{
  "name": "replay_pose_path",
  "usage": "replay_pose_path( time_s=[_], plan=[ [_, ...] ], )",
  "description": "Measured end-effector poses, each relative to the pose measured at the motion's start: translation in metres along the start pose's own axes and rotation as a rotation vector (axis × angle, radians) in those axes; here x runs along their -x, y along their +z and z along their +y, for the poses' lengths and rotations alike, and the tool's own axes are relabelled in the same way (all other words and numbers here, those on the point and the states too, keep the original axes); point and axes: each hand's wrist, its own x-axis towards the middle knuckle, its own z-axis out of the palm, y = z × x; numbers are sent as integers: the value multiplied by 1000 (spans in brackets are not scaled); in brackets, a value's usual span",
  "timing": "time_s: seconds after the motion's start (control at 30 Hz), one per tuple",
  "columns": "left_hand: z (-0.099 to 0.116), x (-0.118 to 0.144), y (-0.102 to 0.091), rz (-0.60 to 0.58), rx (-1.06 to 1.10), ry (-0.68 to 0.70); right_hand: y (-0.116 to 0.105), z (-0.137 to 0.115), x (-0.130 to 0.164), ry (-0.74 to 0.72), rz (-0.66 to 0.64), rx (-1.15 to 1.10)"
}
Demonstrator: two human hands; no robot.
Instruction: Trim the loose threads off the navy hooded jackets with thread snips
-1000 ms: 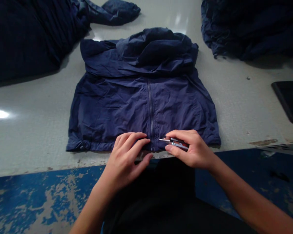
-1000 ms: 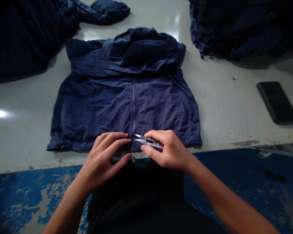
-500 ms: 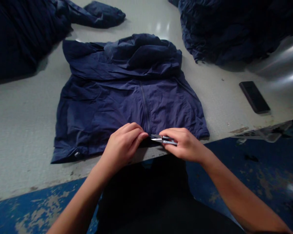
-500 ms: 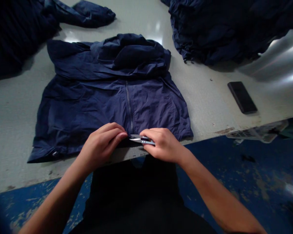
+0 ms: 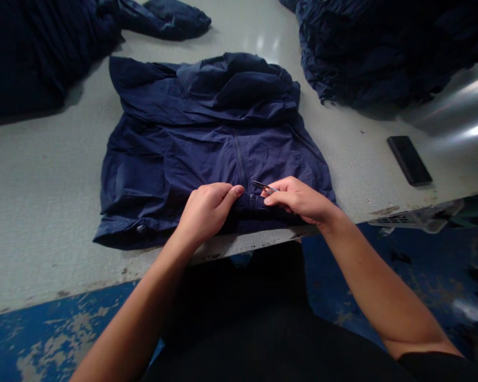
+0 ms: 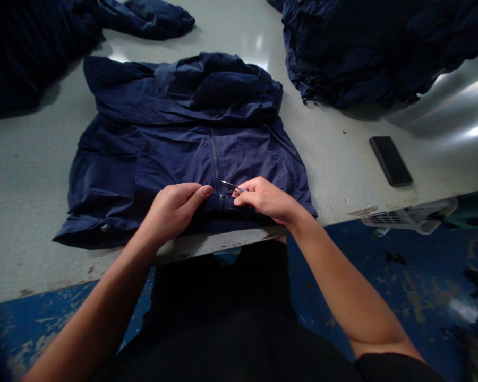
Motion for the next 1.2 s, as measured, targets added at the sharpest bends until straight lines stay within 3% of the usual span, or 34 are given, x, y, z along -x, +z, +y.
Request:
replay_pose_path(
  time_s=[0.13,0.23,0.37,0.43,0.5,0.63,0.7,0.77,0.87,0.9,0.93,0.97,1.07,1.1,1.13,1.2],
  plan=[
    [1,13,-4,40,-91,127,-2,-2,0,-8,55,48],
    [-13,54,-23,65,-233,226,0,0,14,-130,88,251],
    [-48,118,-55,264,-319,132,14,12,44,-355,129,547],
    [-61,132,-67,296,-248,92,19,15,50,-442,195,582],
    [-68,126,-77,317,-172,42,18,8,43,-505,310,607],
    [-72,76,-100,340,-156,-68,0,-27,-7,-600,465,748],
    [-69,59,-114,288,-160,-74,-11,-44,-26,-596,437,789],
    [-63,60,-129,200,-142,-15,-20,-53,-24,-558,316,766],
    [-53,91,-142,-67,-102,127,-19,-54,10,-430,-183,684],
    [-52,102,-141,-154,-97,154,-15,-50,21,-386,-334,660],
    [-52,110,-136,-163,-104,157,-10,-46,28,-362,-381,646],
    [-53,115,-127,-94,-127,147,-3,-41,30,-382,-283,653],
    [-59,110,-90,234,-305,137,20,-28,10,-542,272,745],
    [-60,108,-77,267,-385,149,26,-24,0,-581,378,778],
    [-61,107,-65,256,-450,162,32,-19,-7,-605,416,806],
    [-61,114,-52,178,-493,185,37,-11,-13,-623,368,832]
  ],
)
